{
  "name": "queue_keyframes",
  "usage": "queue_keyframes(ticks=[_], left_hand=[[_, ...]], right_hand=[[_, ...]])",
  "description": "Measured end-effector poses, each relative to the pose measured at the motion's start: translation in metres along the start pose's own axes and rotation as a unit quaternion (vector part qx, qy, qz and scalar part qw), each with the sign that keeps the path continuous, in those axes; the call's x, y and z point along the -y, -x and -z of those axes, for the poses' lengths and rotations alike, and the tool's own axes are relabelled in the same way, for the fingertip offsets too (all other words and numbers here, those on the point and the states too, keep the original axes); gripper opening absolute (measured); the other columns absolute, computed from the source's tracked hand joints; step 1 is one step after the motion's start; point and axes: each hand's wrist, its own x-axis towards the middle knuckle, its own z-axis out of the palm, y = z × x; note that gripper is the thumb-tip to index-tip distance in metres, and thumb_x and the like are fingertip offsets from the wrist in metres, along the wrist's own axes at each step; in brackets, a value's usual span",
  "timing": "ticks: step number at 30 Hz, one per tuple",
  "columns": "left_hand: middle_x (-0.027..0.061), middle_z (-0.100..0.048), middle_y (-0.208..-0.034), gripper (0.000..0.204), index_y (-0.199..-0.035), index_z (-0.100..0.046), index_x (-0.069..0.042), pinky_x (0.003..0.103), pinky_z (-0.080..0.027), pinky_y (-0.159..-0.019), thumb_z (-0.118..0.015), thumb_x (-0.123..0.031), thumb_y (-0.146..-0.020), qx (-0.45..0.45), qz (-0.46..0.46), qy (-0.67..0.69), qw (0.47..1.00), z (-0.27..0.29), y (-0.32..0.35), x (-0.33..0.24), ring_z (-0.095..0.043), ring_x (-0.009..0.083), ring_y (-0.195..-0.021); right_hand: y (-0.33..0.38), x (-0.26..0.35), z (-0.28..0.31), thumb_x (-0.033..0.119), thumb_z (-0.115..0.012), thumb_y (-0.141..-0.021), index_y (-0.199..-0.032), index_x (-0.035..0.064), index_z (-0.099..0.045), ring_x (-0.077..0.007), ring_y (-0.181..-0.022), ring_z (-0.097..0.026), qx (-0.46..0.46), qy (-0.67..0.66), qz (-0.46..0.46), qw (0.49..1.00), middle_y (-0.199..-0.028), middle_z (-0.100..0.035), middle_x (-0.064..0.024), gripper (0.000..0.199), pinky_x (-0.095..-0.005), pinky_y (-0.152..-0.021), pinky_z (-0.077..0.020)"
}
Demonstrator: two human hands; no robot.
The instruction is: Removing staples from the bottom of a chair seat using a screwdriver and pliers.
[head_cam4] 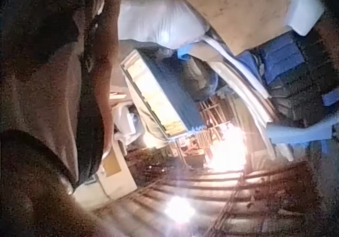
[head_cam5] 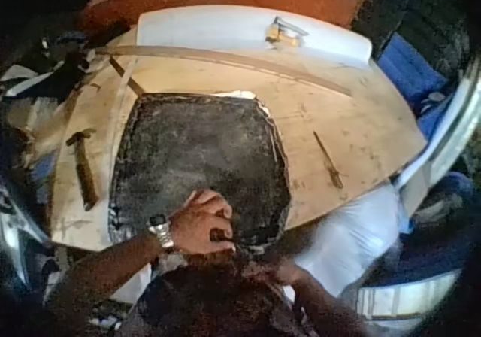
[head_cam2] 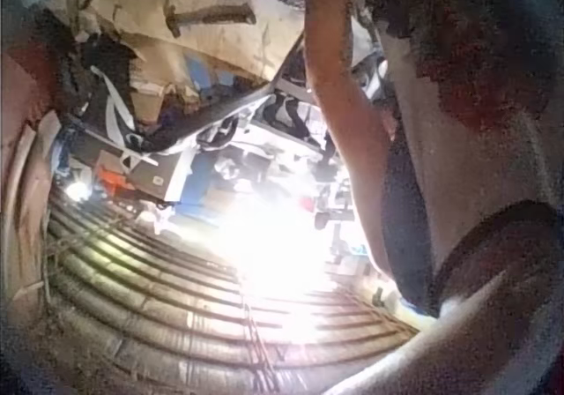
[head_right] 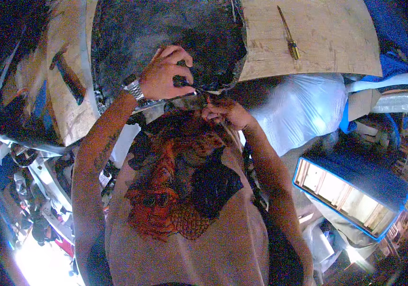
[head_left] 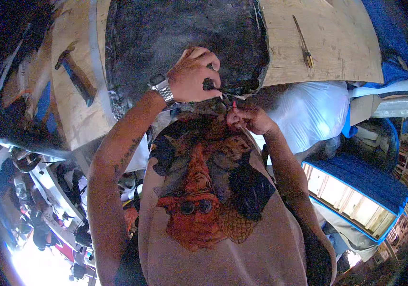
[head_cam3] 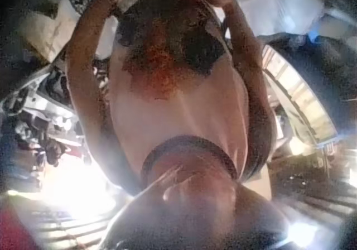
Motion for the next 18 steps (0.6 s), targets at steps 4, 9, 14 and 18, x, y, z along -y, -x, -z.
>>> queue_keyframes(ticks=[4,9,14,18], left_hand=[[0.0023,-0.053,-0.104,0.017,-0.067,-0.066,-0.016,0.044,-0.033,-0.098,-0.074,-0.031,-0.066,0.017,-0.001,-0.008,1.000,-0.001,0.002,0.008,-0.044,0.0279,-0.112],[0.0012,-0.054,-0.099,0.015,-0.065,-0.067,-0.019,0.043,-0.030,-0.100,-0.073,-0.033,-0.066,0.004,-0.029,0.003,1.000,0.001,0.000,0.006,-0.044,0.0243,-0.109],[0.0013,-0.053,-0.099,0.015,-0.066,-0.068,-0.019,0.047,-0.028,-0.102,-0.073,-0.033,-0.063,0.007,-0.015,-0.014,1.000,-0.001,0.002,0.003,-0.044,0.0252,-0.109],[0.0020,-0.054,-0.102,0.018,-0.071,-0.066,-0.017,0.052,-0.028,-0.102,-0.075,-0.030,-0.063,0.006,0.010,-0.022,1.000,-0.003,0.017,-0.019,-0.044,0.0282,-0.113]], right_hand=[[0.004,-0.013,-0.007,0.025,-0.056,-0.089,-0.116,0.0038,-0.053,-0.0174,-0.089,-0.063,-0.045,-0.064,-0.010,0.997,-0.099,-0.066,-0.0084,0.034,-0.0313,-0.076,-0.0508],[0.019,0.010,-0.014,0.024,-0.058,-0.088,-0.109,0.0012,-0.059,-0.0196,-0.088,-0.064,-0.034,0.041,-0.009,0.999,-0.095,-0.067,-0.0083,0.031,-0.0313,-0.076,-0.0506],[0.023,0.036,-0.034,0.025,-0.057,-0.090,-0.100,-0.0010,-0.063,-0.0182,-0.083,-0.063,-0.100,0.275,0.051,0.955,-0.089,-0.067,-0.0102,0.028,-0.0317,-0.073,-0.0495],[0.032,0.040,-0.031,0.023,-0.055,-0.091,-0.096,-0.0001,-0.064,-0.0164,-0.076,-0.060,-0.139,0.239,0.047,0.960,-0.082,-0.066,-0.0098,0.026,-0.0315,-0.072,-0.0465]])
